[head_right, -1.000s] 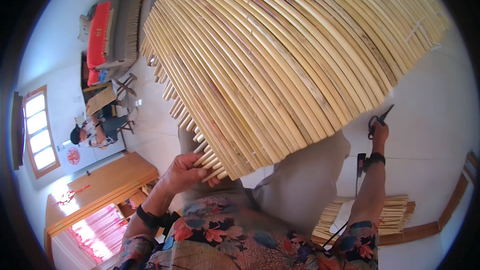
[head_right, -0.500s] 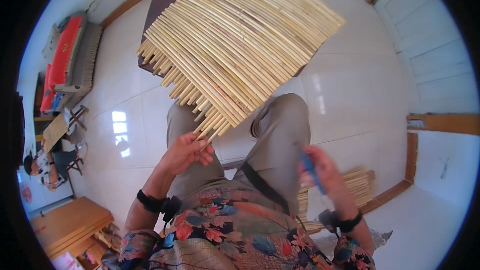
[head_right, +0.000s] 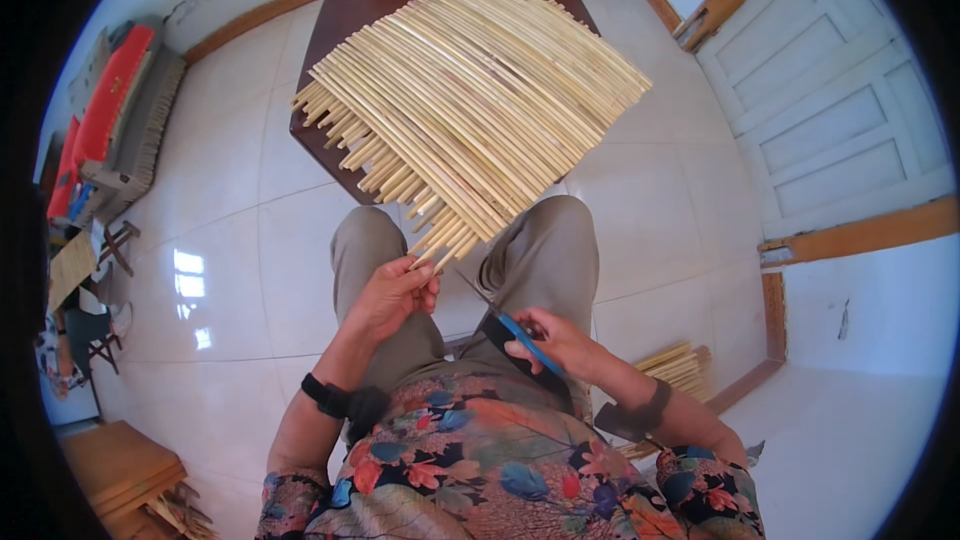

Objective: The person ties individual reeds together with string to form a mat and uses scissors to trim the ends of the reeds.

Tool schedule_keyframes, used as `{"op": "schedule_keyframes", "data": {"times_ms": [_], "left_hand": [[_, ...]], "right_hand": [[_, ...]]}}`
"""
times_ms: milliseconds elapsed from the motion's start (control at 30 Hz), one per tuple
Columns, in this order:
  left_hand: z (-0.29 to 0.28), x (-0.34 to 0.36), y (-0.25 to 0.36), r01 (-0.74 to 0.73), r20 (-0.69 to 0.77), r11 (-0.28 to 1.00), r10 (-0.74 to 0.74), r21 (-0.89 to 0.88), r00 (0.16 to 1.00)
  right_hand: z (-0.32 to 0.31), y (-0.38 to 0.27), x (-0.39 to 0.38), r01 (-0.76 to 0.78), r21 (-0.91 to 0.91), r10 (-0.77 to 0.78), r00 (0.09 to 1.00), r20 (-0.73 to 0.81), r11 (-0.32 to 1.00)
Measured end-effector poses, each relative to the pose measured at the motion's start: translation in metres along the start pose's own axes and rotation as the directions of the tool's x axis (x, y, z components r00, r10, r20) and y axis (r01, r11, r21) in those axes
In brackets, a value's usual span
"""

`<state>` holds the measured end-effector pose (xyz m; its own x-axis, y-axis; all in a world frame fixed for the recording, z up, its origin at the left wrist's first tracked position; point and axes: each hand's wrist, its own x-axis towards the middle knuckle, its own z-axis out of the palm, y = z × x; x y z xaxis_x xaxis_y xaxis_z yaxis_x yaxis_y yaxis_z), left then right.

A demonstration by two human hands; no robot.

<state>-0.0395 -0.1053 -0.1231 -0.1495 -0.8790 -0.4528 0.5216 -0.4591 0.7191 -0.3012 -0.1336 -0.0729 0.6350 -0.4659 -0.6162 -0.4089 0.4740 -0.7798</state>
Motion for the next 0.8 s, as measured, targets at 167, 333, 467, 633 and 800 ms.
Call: {"op": "schedule_keyframes", "data": {"times_ms": [167,333,467,633,800], "left_hand": [[-0.006,0.002,0.002,0.006,0.031,0.998,-0.008,0.061,0.999],[-0.004,0.005,-0.001,-0.019,0.024,1.0,0.019,0.017,1.0],[-0.002,0.004,0.004,-0.022,0.036,0.999,0.021,0.043,0.999],[-0.004,0.005,0.003,-0.026,0.05,0.998,0.023,0.06,0.999],[0.0,0.006,0.006,-0.021,0.053,0.995,0.016,0.093,0.998]], "right_hand": [[0.01,-0.007,0.023,0.062,0.141,-0.062,0.998,-0.005,0.988],[0.018,0.002,0.046,0.123,0.226,-0.115,0.992,-0.048,0.966],[0.022,0.006,0.064,0.173,0.312,-0.18,0.984,-0.007,0.934],[0.018,0.005,0.07,0.117,0.275,-0.12,0.993,-0.007,0.954],[0.019,0.014,0.07,0.164,0.288,-0.171,0.985,0.002,0.944]]}}
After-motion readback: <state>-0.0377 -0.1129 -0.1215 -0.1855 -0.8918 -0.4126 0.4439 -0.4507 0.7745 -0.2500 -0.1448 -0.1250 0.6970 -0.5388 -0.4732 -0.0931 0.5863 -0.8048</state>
